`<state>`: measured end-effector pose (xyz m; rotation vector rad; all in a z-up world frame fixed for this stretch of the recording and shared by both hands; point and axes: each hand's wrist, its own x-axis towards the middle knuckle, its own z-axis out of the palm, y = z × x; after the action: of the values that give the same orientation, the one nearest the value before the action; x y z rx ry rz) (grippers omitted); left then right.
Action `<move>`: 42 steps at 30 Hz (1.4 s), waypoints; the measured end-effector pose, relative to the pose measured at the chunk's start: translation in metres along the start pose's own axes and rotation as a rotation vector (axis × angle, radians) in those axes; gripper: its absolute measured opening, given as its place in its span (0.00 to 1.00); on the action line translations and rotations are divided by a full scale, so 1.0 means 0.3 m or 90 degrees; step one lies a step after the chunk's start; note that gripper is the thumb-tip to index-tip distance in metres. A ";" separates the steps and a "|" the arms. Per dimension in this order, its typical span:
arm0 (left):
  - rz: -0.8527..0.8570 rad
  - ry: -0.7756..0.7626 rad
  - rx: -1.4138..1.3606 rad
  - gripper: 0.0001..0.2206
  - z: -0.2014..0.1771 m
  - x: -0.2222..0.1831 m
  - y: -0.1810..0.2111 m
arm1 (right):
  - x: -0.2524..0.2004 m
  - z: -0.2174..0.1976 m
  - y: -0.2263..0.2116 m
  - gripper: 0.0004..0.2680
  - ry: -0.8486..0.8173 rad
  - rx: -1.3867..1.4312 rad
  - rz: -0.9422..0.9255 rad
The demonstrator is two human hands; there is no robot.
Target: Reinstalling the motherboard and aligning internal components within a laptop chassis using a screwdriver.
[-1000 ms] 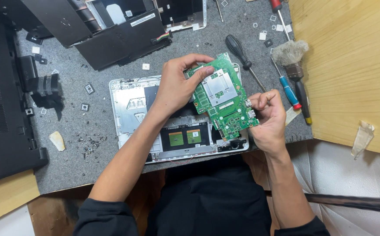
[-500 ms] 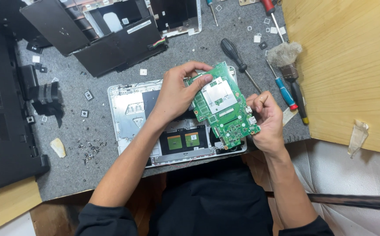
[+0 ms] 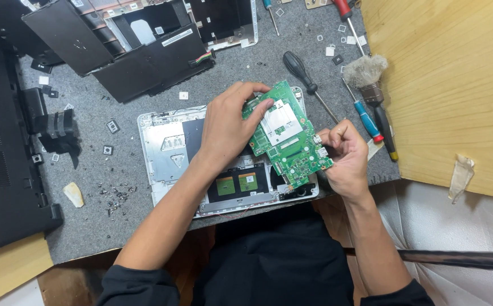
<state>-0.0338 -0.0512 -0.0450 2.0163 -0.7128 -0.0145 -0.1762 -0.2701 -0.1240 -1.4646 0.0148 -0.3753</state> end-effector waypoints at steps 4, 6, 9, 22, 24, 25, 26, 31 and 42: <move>0.043 0.034 0.129 0.14 -0.007 -0.017 0.063 | -0.007 0.000 0.012 0.21 0.025 -0.044 -0.005; 0.052 -0.008 0.135 0.15 -0.005 -0.018 0.044 | -0.013 -0.014 0.038 0.21 0.030 -0.037 -0.003; 0.042 -0.119 0.095 0.22 -0.011 -0.024 0.040 | -0.016 -0.013 0.046 0.21 0.035 -0.026 0.004; 0.022 -0.206 0.085 0.33 0.009 -0.036 0.077 | 0.001 0.020 -0.116 0.16 -0.012 -0.037 0.066; 0.031 -0.199 0.091 0.32 0.014 -0.038 0.071 | 0.006 0.059 -0.194 0.19 -0.012 0.029 0.106; 0.039 -0.193 0.095 0.32 0.018 -0.040 0.069 | 0.008 0.078 -0.233 0.23 -0.010 0.094 0.146; 0.039 -0.192 0.092 0.32 0.018 -0.041 0.073 | 0.002 0.080 -0.233 0.23 -0.010 0.092 0.147; 0.093 -0.166 0.169 0.32 0.028 -0.052 0.079 | -0.003 0.142 -0.257 0.17 0.054 -0.145 0.130; 0.146 -0.171 0.195 0.31 0.042 -0.068 0.036 | 0.032 0.189 -0.285 0.22 0.037 -0.193 0.170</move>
<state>-0.0594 -0.0551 -0.0487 2.2342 -1.1737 -0.0446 -0.1743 -0.2229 -0.0324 -1.7238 0.3228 -0.2022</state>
